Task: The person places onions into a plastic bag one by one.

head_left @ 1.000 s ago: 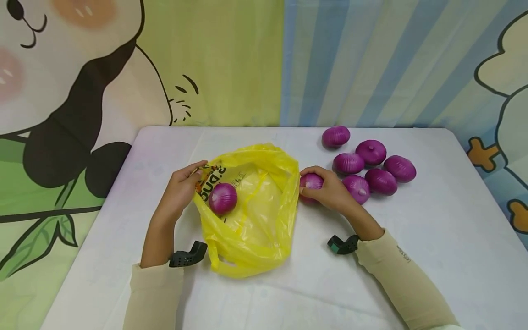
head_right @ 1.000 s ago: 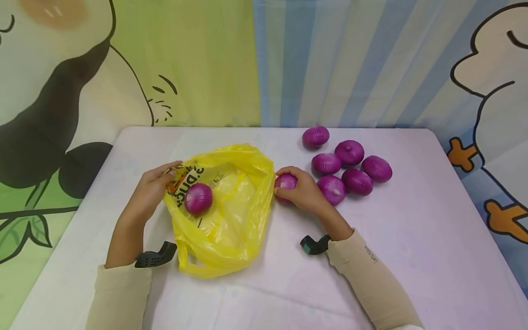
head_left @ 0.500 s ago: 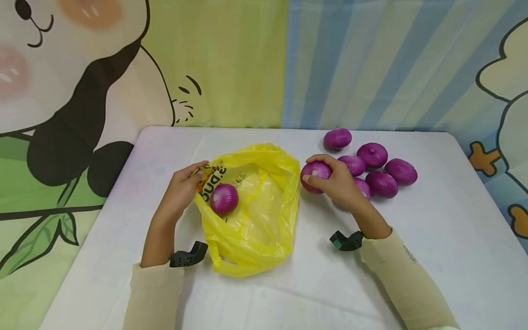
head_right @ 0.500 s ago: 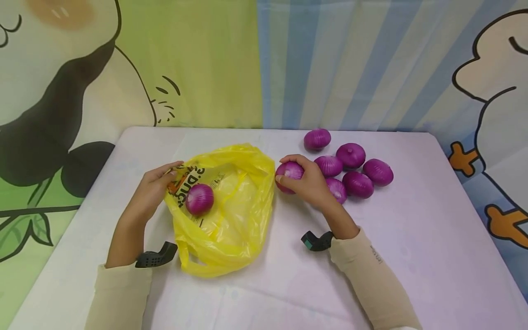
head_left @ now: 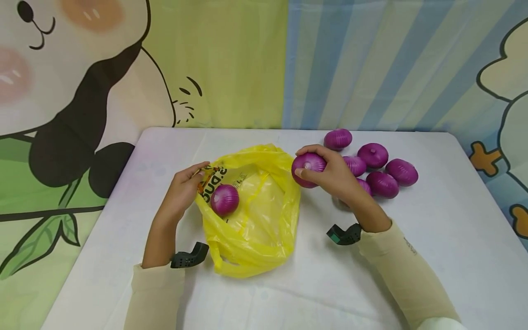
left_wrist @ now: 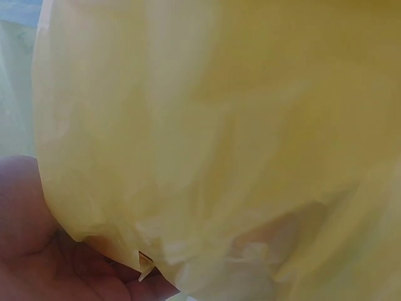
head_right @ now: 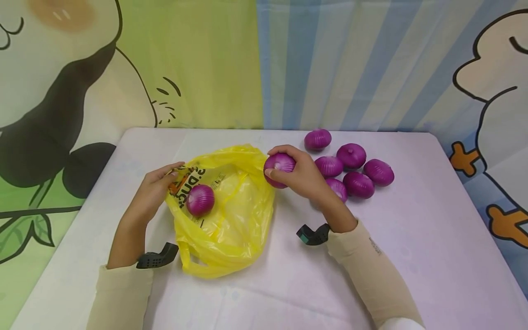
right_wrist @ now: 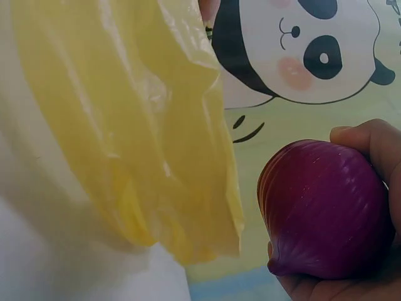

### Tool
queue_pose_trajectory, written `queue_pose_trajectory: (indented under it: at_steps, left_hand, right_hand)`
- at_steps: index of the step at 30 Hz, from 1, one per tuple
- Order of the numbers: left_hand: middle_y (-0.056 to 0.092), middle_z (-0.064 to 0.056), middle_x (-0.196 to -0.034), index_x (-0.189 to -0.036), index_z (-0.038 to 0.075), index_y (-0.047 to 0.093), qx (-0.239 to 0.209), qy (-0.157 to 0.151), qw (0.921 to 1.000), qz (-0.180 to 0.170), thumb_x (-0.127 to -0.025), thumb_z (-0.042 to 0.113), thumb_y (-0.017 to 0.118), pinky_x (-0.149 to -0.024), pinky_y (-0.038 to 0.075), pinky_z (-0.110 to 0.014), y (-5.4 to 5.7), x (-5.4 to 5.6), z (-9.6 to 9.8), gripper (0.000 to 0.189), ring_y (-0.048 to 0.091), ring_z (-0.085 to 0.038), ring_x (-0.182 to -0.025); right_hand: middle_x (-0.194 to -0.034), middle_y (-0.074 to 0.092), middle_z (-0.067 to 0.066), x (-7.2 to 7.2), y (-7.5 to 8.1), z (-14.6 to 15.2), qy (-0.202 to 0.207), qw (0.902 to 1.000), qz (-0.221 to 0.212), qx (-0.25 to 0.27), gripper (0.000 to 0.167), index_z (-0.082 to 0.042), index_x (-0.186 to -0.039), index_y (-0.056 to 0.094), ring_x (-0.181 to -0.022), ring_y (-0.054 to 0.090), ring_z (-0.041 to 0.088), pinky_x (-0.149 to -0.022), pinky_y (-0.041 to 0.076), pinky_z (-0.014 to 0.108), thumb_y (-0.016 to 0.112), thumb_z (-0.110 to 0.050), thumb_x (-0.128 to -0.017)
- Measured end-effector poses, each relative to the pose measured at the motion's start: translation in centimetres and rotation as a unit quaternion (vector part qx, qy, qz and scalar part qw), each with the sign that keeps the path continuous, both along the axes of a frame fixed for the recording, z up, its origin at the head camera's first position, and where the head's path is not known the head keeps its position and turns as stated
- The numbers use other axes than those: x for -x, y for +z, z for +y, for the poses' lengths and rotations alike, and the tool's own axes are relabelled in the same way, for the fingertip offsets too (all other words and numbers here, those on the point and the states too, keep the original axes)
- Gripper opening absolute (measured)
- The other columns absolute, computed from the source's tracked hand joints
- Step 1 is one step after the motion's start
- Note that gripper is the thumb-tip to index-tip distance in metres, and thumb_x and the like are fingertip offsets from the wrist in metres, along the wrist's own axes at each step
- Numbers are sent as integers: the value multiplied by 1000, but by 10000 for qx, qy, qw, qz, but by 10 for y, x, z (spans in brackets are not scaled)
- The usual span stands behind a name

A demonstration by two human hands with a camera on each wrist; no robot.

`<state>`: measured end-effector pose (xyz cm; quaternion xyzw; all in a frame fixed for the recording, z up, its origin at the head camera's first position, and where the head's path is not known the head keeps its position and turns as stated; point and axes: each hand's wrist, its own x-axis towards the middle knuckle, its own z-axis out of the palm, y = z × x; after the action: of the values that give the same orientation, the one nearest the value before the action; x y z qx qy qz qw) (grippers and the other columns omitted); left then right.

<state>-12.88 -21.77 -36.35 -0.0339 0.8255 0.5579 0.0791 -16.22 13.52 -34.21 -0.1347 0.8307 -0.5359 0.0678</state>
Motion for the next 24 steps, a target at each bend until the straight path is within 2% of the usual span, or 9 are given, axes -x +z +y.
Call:
queue_pose_trajectory:
  at_steps: [14, 24]
  left_hand:
    - [48, -13, -140, -148, 6, 41, -52, -56, 10000, 49, -106, 25, 34, -107, 36, -42, 0, -1, 1, 46, 47, -27, -125]
    - [49, -13, -139, -148, 5, 41, -141, -124, 9998, 94, -106, 25, 35, -109, 34, -42, 2, -1, 2, 47, 45, -26, -126]
  right_hand:
    - [-120, 60, 6, 9, 24, -34, 594, 9967, 447, 328, 38, -11, -120, 64, -102, 58, 26, -79, 56, 40, 76, -16, -84]
    - [-119, 58, 6, 16, 35, -53, 1015, 9933, 422, 359, 37, -13, -119, 63, -102, 58, 26, -80, 56, 38, 75, -16, -84]
